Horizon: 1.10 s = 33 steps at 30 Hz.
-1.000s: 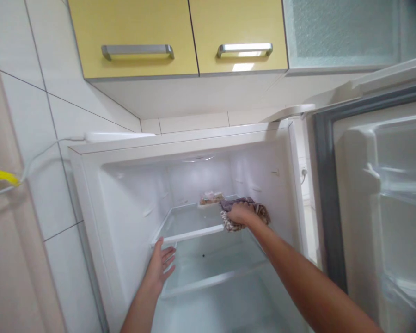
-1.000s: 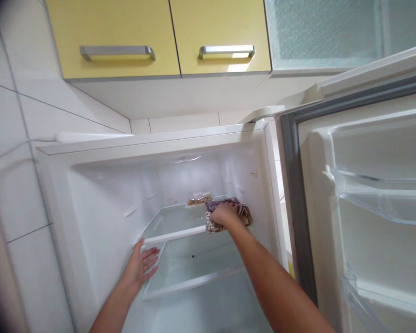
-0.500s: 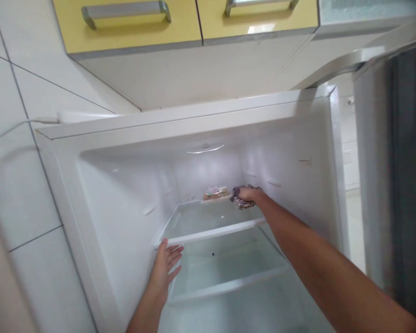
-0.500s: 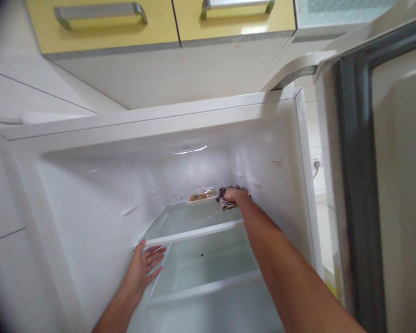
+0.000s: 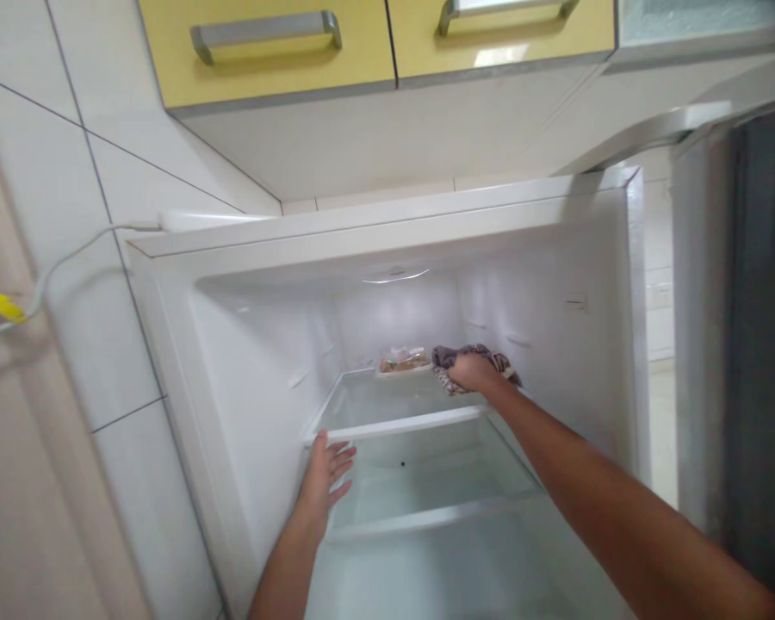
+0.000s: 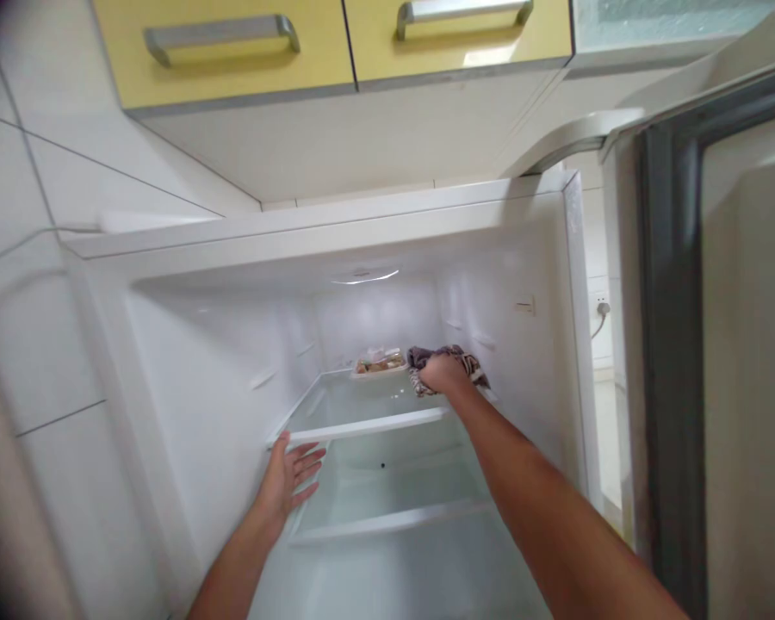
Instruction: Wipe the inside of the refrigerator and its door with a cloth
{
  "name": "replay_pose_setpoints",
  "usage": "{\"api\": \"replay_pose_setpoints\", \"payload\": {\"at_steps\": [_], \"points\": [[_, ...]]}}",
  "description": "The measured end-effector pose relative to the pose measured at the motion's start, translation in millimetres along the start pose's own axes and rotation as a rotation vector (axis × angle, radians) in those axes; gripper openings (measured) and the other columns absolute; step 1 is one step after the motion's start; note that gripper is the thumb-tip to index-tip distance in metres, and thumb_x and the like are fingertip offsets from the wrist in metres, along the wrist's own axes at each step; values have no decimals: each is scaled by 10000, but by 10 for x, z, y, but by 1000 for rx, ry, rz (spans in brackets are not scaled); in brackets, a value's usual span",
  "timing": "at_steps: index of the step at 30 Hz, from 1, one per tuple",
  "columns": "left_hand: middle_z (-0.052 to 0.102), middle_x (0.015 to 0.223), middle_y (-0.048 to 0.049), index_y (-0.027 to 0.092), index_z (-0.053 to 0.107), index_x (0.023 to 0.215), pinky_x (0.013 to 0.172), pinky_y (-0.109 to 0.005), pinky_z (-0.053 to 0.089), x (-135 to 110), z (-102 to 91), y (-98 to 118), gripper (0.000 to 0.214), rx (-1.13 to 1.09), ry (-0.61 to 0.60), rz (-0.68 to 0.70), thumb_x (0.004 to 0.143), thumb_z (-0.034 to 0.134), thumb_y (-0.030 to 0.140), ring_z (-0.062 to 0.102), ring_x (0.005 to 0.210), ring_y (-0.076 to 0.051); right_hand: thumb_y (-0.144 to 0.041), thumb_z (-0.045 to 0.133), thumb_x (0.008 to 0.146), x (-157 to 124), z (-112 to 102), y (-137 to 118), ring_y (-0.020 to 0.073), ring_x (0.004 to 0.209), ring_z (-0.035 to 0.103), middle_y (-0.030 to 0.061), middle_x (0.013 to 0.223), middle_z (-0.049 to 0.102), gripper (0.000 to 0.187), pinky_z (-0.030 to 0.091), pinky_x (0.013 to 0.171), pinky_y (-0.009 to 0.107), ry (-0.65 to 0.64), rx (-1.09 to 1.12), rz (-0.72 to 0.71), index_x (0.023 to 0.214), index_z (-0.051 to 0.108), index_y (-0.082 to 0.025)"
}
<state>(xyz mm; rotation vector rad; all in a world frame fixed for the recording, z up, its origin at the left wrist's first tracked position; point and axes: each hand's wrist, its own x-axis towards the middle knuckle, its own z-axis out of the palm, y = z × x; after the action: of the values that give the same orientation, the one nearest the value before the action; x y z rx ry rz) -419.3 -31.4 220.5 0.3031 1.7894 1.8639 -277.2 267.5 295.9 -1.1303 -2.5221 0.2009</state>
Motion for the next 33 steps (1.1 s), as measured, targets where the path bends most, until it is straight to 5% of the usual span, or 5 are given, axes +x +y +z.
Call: {"api": "replay_pose_setpoints", "payload": {"at_steps": [6,13,19,26,33], "points": [[747,1132,-151,179,674,1078,987,-405,471,-153,63,-74,656,1,-3,83,895,308,692,678,1077,-254,-299,437,891,-724,-103,-296,395,1202,608,298,1262,648,488,466,966,490,77,29,80,1217,673,-24],[731,910,-100,201,655,881,805,-393,516,-571,175,-253,407,177,90,464,709,596,565,677,906,-292,-426,460,878,-1156,-64,-1356,416,1285,537,303,1341,598,576,377,1063,554,23,166,-145,1233,659,-18],[664,848,-46,283,559,831,890,-399,488,-985,334,110,71,471,407,802,790,544,338,625,866,-281,-395,440,905,-977,-76,-1973,259,1017,681,167,1100,754,443,487,824,303,-85,367,-455,1033,749,-104],[654,1208,-148,236,625,1026,1133,-462,335,-895,660,728,216,890,276,873,852,522,314,548,1211,-356,-173,436,876,-739,-118,-918,196,1009,658,98,1119,746,360,431,834,245,157,418,-323,1110,710,-165],[591,1386,-206,220,688,966,1184,-643,-21,-346,807,815,365,928,125,553,734,704,502,250,1464,-494,-161,418,908,-1073,184,164,278,1088,624,184,1142,707,342,382,991,385,402,262,-126,1097,698,-110]]}}
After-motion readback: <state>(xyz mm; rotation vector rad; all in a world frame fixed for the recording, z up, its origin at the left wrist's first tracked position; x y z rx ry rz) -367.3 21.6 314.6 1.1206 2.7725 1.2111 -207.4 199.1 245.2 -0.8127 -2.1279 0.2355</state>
